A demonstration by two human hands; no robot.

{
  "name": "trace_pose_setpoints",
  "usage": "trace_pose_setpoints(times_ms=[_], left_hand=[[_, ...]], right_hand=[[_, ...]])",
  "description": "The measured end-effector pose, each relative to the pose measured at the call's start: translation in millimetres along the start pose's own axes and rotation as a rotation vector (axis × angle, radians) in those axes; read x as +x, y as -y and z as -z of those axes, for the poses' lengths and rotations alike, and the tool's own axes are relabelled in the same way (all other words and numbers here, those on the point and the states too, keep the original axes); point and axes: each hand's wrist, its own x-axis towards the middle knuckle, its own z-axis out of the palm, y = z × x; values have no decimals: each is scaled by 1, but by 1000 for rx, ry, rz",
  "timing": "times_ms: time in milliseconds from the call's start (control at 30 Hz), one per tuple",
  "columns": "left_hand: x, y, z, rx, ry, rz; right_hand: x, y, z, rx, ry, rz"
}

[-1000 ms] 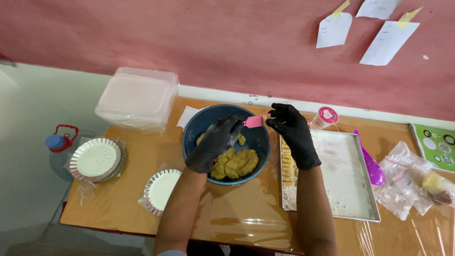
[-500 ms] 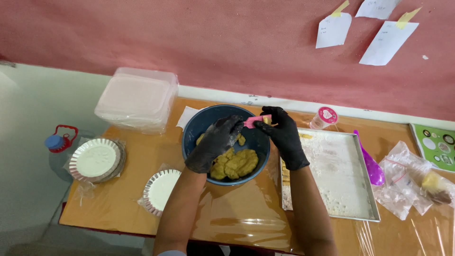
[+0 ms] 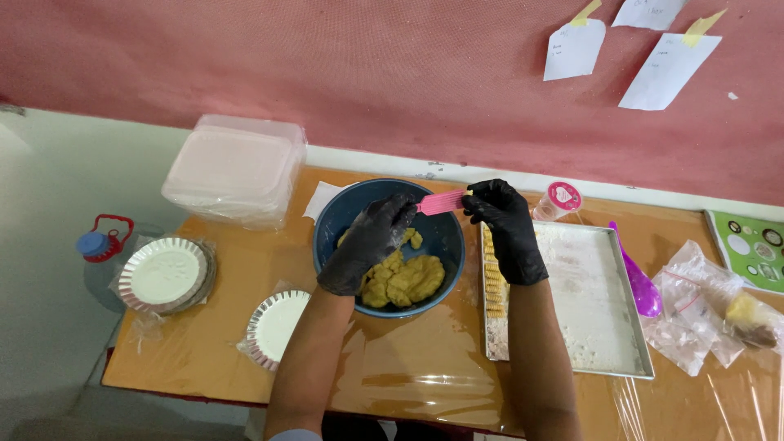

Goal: Shaping small pieces of dough using a textured tool to create cookies or snacks.

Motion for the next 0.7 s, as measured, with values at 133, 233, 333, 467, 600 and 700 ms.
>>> trace_pose_setpoints(times_ms=[133, 233, 333, 467, 600, 700], left_hand=[[2, 9, -5, -22, -7, 23], [6, 1, 3, 1, 12, 21], [3, 28, -10, 43, -55, 16], [3, 33, -10, 70, -105, -92], [1, 39, -14, 58, -178, -148], [3, 45, -19, -63, -192, -156]], right_hand=[[-3, 14, 3, 23, -13, -12], [-5, 28, 16, 78, -79, -50], [-3, 33, 48, 128, -209, -32], [-18, 28, 90, 124, -252, -39], [-57, 18, 113, -59, -136, 10], [-58, -14, 138, -353, -117, 5]])
